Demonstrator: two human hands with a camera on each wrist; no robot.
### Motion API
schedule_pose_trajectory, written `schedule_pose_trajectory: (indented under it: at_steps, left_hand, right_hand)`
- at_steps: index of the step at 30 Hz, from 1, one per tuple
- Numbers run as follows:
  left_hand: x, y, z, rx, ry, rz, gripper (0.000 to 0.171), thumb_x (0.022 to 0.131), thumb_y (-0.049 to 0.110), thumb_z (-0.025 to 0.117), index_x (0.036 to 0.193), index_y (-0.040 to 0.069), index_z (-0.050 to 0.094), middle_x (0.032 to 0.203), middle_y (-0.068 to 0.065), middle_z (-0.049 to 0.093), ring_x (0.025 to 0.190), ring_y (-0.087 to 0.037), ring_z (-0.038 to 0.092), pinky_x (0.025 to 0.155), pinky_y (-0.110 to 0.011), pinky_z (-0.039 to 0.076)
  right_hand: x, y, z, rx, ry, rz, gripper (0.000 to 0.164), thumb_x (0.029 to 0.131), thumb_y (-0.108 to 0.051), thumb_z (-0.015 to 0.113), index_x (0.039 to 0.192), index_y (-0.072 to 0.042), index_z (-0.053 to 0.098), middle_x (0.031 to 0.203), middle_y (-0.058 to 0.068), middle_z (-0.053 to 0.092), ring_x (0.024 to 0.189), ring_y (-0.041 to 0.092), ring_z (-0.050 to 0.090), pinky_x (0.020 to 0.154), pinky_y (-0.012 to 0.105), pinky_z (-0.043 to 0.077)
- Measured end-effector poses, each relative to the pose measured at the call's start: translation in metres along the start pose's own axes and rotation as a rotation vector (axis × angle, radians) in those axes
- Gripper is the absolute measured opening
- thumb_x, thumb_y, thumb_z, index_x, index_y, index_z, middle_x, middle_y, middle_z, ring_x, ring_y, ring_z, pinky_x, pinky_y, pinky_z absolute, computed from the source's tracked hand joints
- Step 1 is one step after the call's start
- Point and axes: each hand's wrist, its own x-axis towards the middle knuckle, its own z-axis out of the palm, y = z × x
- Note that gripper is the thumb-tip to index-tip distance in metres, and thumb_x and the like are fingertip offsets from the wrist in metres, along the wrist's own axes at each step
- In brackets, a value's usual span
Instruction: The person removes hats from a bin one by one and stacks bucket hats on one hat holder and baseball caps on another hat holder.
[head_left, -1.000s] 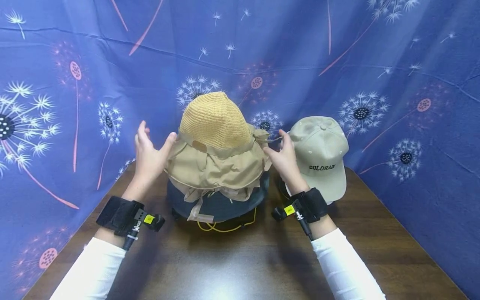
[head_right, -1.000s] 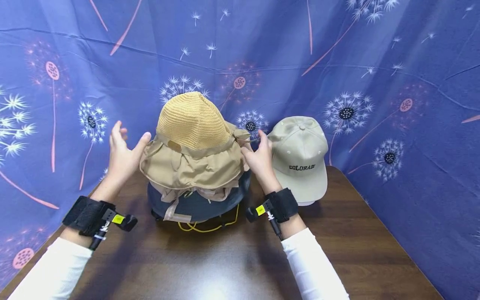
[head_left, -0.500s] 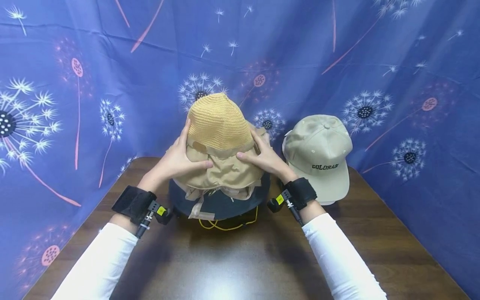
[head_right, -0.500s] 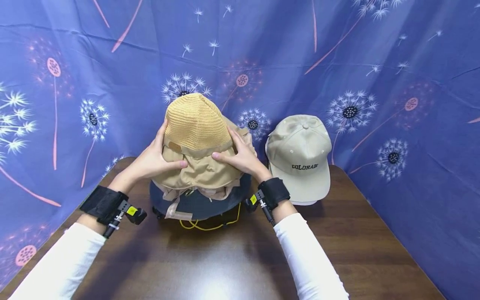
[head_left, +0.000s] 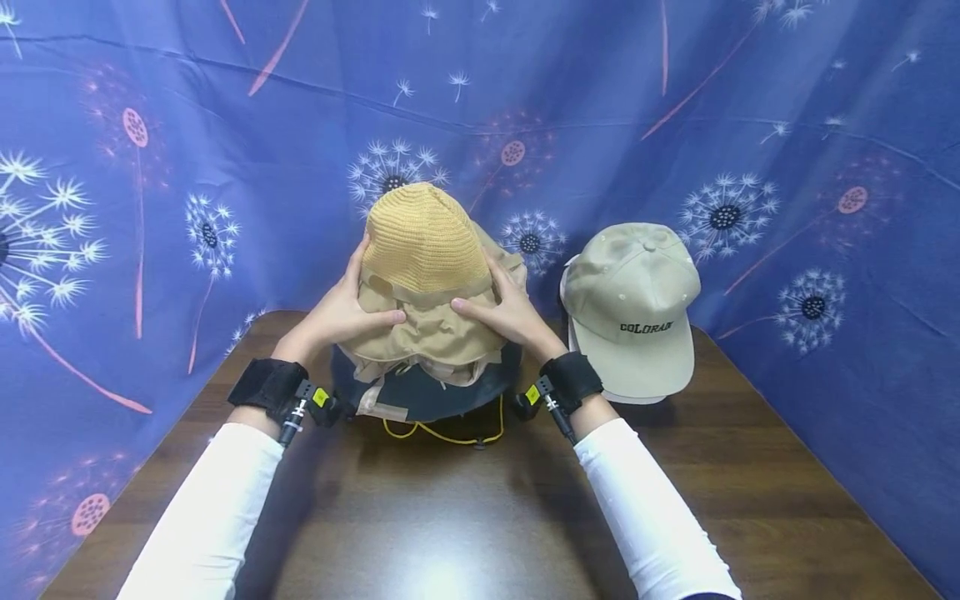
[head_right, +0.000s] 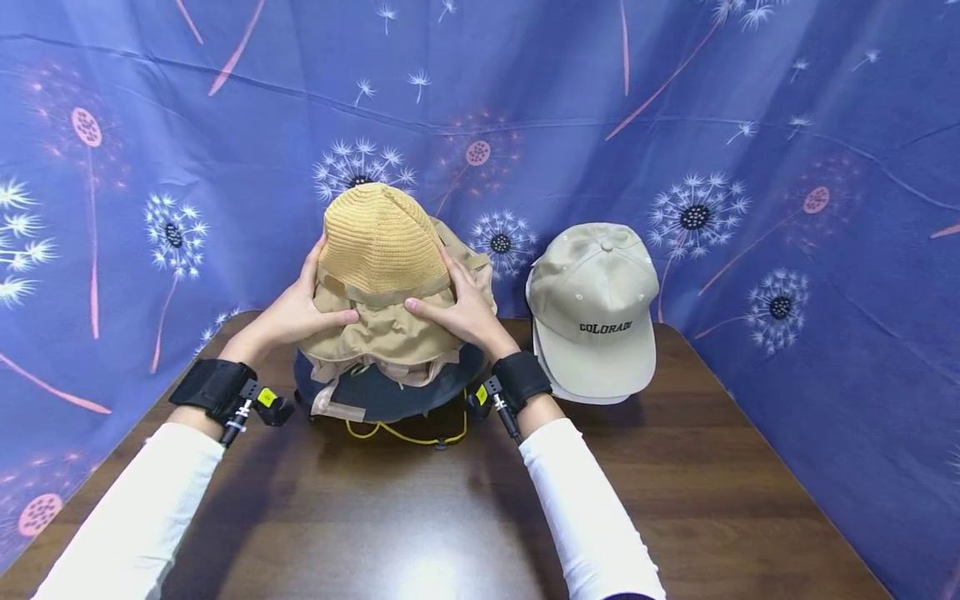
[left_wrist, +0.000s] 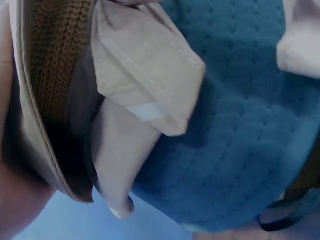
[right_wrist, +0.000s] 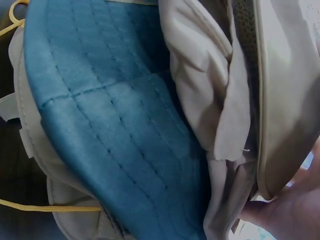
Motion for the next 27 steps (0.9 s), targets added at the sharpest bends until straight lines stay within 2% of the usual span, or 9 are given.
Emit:
schedule_pose_trajectory:
  at_steps: [7,13,17,19,22,27]
  left_hand:
    - [0.008,-0.009,0.000,-0.010,-0.027,-0.006,0.123,0.073,0.046,0.080,0.145,0.050,-0.020,0.163,-0.017,0.004,0.146,-0.045,0.019,0.117,-0.063,0.021]
    - [0.011,-0.011,0.000,-0.036,-0.033,0.003,0.123,0.073,0.044,0.081,0.145,0.049,-0.018,0.162,-0.018,0.007,0.146,-0.044,0.022,0.116,-0.064,0.021]
    - [0.011,-0.012,0.000,-0.042,-0.036,-0.007,0.123,0.073,0.044,0.080,0.145,0.050,-0.019,0.162,-0.018,0.005,0.146,-0.044,0.020,0.117,-0.064,0.020]
    - [0.011,-0.013,0.000,-0.041,-0.037,-0.012,0.122,0.074,0.045,0.080,0.144,0.051,-0.019,0.163,-0.017,0.004,0.147,-0.044,0.019,0.117,-0.064,0.019]
    - [0.013,-0.012,0.000,-0.036,-0.039,-0.019,0.122,0.074,0.046,0.080,0.144,0.052,-0.020,0.163,-0.015,0.001,0.147,-0.044,0.017,0.117,-0.064,0.018]
    - [0.015,-0.006,-0.005,-0.013,-0.062,-0.016,0.123,0.074,0.046,0.079,0.143,0.051,-0.024,0.163,-0.014,-0.005,0.148,-0.043,0.013,0.118,-0.063,0.017]
  right_hand:
    - [0.006,0.007,0.003,-0.011,0.014,0.021,0.091,0.079,-0.046,0.075,0.148,-0.048,0.015,0.160,-0.014,0.021,0.148,0.017,0.024,0.121,0.048,0.023]
    - [0.007,0.006,0.004,-0.057,0.026,0.076,0.095,0.077,-0.051,0.074,0.149,-0.047,0.012,0.161,-0.012,0.018,0.149,0.025,0.021,0.120,0.055,0.019]
    - [0.007,0.007,0.004,-0.035,0.014,0.075,0.094,0.078,-0.048,0.074,0.150,-0.046,0.012,0.162,-0.011,0.016,0.149,0.025,0.019,0.120,0.056,0.017]
    - [0.004,-0.003,0.003,-0.017,0.001,0.071,0.094,0.081,-0.041,0.073,0.152,-0.040,0.012,0.163,-0.006,0.015,0.150,0.026,0.018,0.121,0.057,0.015]
    - [0.007,-0.002,0.002,-0.024,-0.001,0.066,0.094,0.081,-0.041,0.073,0.152,-0.039,0.012,0.163,-0.006,0.015,0.150,0.026,0.017,0.121,0.057,0.015]
    - [0.017,0.009,0.001,-0.044,-0.003,0.044,0.093,0.079,-0.046,0.073,0.149,-0.047,0.011,0.161,-0.012,0.017,0.150,0.021,0.019,0.122,0.052,0.017]
